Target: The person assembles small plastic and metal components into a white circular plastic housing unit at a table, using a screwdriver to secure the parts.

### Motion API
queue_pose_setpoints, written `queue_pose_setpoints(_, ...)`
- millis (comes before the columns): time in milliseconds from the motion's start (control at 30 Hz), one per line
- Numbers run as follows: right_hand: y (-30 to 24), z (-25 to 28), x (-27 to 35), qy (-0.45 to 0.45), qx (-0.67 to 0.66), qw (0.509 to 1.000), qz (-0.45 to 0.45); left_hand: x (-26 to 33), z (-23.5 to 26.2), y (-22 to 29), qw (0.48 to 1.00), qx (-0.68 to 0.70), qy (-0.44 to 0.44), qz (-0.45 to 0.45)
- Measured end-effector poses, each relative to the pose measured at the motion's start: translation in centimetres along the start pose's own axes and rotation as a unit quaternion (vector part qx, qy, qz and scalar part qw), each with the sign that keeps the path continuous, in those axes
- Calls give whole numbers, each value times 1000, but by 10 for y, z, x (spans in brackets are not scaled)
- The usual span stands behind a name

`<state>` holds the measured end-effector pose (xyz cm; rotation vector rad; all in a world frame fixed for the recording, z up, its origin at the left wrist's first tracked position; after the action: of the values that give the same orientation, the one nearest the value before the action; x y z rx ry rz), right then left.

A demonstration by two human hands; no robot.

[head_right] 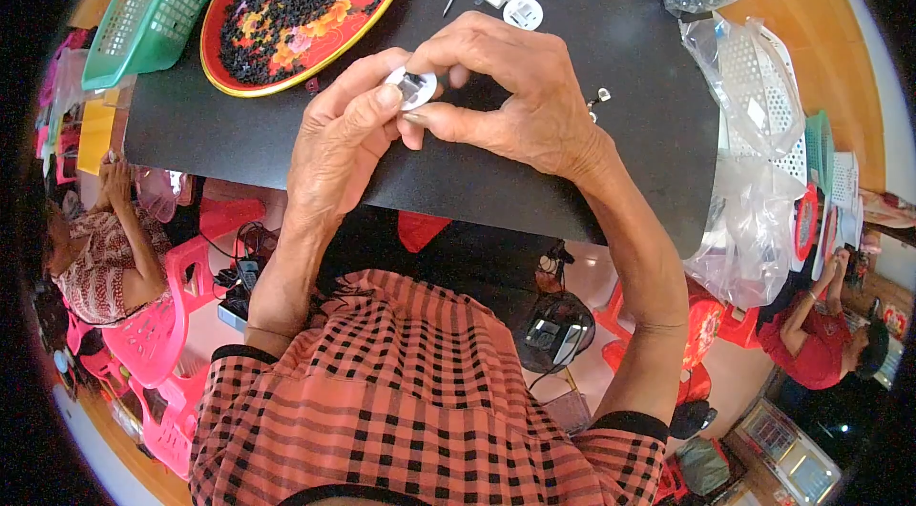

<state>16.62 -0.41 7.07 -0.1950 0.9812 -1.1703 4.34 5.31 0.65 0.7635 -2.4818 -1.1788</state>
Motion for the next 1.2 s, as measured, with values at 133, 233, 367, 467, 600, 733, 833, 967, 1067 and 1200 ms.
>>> queue_pose_setpoints(133, 0, 1, 0, 1, -36, 999, -16, 0, -1, 0, 999, -28, -24, -21)
queue_pose_setpoints(233, 1, 0, 1, -8, -49, 999, -22, 1, -7, 3, 999, 18, 17, -37)
queue_pose_setpoints(367, 1, 0, 2, -19, -59, 998, -21, 2, -8, 2, 999, 27, 20, -12)
queue_pose_setpoints(467, -1, 0, 2, -15, -26, 999, -17, 2, -8, 2, 999, 32, 4, -14)
queue_pose_setpoints(600, -5, -2, 1, -14, 11, 1000, -9, 2, -3, 3, 997, -46, 45, -30)
queue_pose_setpoints(733, -6, -3, 3, -1, 40, 999, -1, 2, -3, 3, 996, -36, 71, -46)
queue_pose_setpoints(833, -6, -4, 3, 6, 50, 999, -1, 3, -1, 4, 994, -50, 85, -45)
queue_pose_setpoints(967, -4, -6, 5, -10, 51, 999, -13, 3, 2, 1, 994, -55, 80, -39)
queue_pose_setpoints(1067, -5, -7, 4, -21, 55, 998, -26, 3, 1, 2, 995, -52, 78, -45)
queue_pose_setpoints(1200, -5, -8, 6, -13, 46, 998, -43, 3, -1, 1, 994, -70, 74, -50)
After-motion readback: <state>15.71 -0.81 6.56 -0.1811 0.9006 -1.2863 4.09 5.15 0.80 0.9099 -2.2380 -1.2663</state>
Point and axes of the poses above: each hand's wrist, its own x-axis away from the middle knuckle, its own z-axis out of the back of the hand, y = z × x, the point moved 6 cm from there along -x, towards the middle knuckle, and after that the axes turned 5 degrees about x, right-handed, at the moved point
